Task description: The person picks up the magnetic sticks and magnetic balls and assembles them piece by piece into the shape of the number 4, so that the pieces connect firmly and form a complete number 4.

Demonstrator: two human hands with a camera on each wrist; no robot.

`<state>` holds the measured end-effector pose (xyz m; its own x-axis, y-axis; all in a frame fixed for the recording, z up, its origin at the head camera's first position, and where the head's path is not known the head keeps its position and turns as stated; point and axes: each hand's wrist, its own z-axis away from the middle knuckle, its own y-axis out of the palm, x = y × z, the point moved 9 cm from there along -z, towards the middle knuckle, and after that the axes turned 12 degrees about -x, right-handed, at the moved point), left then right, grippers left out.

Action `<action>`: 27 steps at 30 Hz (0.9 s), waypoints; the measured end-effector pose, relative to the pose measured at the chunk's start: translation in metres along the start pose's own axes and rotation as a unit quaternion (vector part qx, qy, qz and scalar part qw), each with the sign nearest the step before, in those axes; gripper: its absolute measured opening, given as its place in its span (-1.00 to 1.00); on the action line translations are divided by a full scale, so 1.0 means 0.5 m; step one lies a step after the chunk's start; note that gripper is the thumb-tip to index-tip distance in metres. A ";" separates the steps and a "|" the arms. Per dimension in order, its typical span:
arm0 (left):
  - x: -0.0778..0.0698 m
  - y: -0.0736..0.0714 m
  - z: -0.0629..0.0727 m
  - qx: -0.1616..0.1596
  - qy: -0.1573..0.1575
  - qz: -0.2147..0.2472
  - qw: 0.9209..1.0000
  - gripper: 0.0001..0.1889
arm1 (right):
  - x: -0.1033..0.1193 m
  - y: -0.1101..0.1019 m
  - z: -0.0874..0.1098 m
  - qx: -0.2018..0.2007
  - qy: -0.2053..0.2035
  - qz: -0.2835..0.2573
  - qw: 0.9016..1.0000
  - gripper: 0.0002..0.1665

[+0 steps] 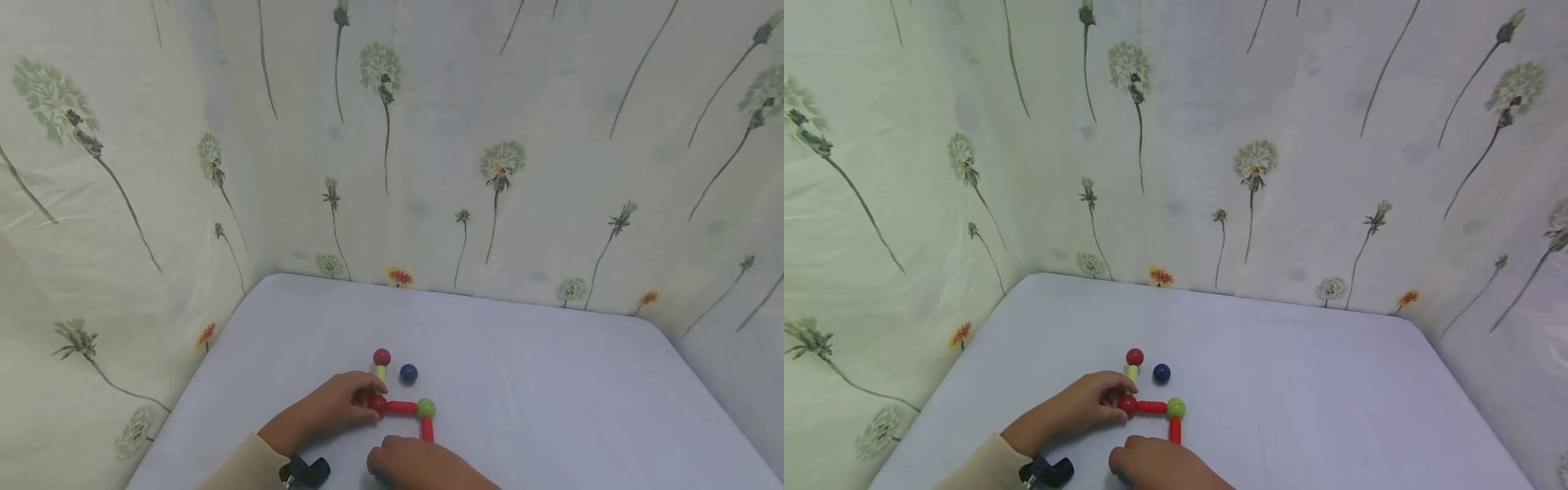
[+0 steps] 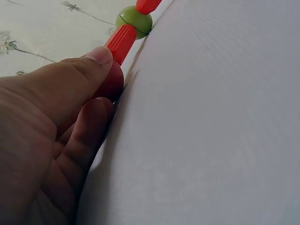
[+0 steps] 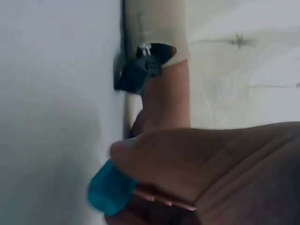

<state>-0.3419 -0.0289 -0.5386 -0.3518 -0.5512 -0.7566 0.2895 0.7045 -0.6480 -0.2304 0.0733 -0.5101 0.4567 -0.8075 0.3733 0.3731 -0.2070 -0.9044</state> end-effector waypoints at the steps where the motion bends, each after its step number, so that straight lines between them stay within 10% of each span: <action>1: 0.000 0.000 0.000 0.000 -0.001 0.000 1.000 -0.62 | -0.005 -0.008 -0.001 -0.009 0.010 -0.022 1.000 -0.62; 9: -0.002 -0.001 0.001 -0.001 0.008 0.002 1.000 -0.61 | -0.064 -0.090 -0.022 -0.126 0.055 -0.147 0.979 -0.72; 18: -0.003 -0.002 0.004 0.000 0.009 0.008 1.000 -0.61 | -0.183 -0.154 -0.016 -0.291 0.162 -0.219 0.917 -0.59; 27: -0.004 -0.002 0.002 0.001 0.006 -0.001 1.000 -0.61 | -0.258 -0.146 -0.019 -0.352 0.233 -0.251 0.871 -0.56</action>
<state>-0.3405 -0.0288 -0.5366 -0.3637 -0.5465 -0.7544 0.2904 0.7030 -0.6492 -0.3240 0.1874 -0.4943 -0.0592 -0.6205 0.7820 -0.2314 -0.7535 -0.6154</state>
